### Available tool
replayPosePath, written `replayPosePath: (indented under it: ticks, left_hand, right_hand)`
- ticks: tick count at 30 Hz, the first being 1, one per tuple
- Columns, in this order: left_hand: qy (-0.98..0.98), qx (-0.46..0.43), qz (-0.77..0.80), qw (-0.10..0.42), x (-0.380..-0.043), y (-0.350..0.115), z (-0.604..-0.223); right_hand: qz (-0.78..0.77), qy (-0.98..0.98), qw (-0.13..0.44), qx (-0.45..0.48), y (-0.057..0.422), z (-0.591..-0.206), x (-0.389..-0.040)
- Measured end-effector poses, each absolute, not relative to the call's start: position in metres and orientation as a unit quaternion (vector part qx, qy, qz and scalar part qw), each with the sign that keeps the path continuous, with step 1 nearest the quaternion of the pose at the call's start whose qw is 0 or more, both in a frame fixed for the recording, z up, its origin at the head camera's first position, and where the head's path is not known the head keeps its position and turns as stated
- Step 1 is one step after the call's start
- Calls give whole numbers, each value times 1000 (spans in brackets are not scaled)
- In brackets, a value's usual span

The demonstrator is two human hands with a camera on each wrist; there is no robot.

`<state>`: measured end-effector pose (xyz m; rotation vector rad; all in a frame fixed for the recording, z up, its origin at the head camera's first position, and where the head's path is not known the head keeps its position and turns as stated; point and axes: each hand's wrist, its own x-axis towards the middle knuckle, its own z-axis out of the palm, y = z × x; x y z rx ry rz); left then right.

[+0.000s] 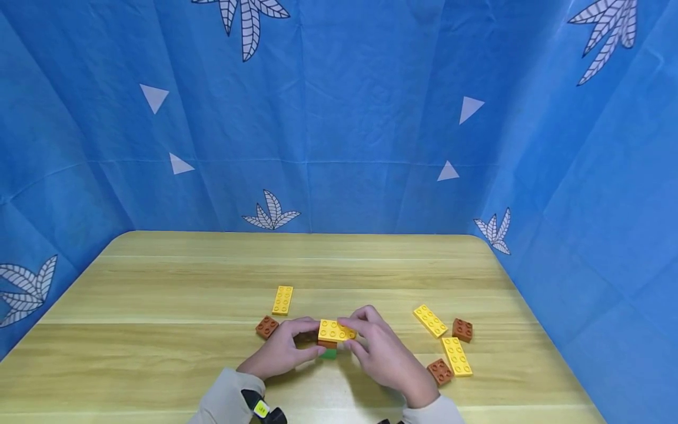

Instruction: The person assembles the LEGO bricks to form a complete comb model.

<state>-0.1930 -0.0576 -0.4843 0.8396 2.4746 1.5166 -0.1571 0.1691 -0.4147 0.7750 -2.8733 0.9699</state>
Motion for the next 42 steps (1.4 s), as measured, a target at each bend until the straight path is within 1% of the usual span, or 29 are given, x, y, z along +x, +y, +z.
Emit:
replayPosePath:
  ticks: [12,19,25,33,39,42]
  left_hand:
    - [821,271,499,65,-192,-60,-486]
    - [777,274,564,52,-191,-57,-482]
    - [746,276,603,64,-188,-52,-483]
    - [735,272,617,75,-193,-50,-483]
    - [731,262,623,92,-194,-50,-484]
    - [728,267,625,90,-194,-50,-484]
  right_hand:
    - [317,-913,-8,258,167,-414,-154]
    - [306,-916,-2,258,168,-413,-154]
    - [312,-912,-18,266,170,-415,-153]
    - [328,-905,-16,269,172,-416,-157]
    - [368,-890,-42,267,174,-421,-158]
    - [382,-884,-49,266,176,-422,-159]
